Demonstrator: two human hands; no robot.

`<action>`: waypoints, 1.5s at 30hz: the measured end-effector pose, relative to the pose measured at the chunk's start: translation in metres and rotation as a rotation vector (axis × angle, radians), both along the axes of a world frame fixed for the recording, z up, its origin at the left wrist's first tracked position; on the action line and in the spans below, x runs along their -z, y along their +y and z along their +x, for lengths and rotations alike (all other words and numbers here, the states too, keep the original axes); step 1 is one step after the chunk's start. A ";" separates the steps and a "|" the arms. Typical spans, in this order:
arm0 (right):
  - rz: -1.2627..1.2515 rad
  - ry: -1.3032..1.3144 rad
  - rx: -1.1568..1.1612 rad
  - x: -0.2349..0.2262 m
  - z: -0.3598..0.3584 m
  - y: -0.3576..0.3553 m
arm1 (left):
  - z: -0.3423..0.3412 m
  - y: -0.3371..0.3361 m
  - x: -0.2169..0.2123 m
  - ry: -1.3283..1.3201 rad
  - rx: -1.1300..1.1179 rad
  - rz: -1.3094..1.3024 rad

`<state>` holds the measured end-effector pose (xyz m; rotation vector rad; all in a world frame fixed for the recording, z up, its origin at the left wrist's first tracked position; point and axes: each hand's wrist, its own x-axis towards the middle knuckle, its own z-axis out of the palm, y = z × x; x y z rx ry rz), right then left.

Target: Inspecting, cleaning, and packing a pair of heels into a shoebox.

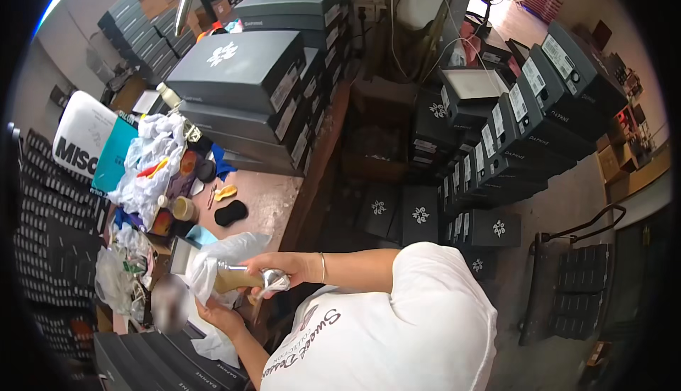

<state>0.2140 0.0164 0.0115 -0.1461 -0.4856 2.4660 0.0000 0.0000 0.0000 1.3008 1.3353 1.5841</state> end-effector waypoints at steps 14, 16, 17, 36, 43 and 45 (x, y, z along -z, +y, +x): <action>-0.099 -0.364 0.298 0.011 0.022 -0.019 | 0.060 0.009 -0.034 0.233 0.132 0.114; 0.055 -0.599 0.526 0.017 -0.001 -0.010 | 0.071 -0.004 -0.041 0.413 0.105 0.232; 0.200 -0.770 0.639 0.056 -0.013 -0.004 | 0.079 -0.011 -0.046 0.498 0.107 0.292; 0.001 -0.360 0.452 0.060 0.036 -0.020 | 0.094 -0.069 -0.065 0.888 1.095 -0.118; 1.062 -1.055 0.413 0.046 0.030 -0.020 | 0.062 0.000 -0.038 -0.256 -0.089 -0.209; 0.845 -0.807 0.340 0.047 0.023 -0.026 | 0.024 0.013 0.021 -0.472 -0.224 -0.155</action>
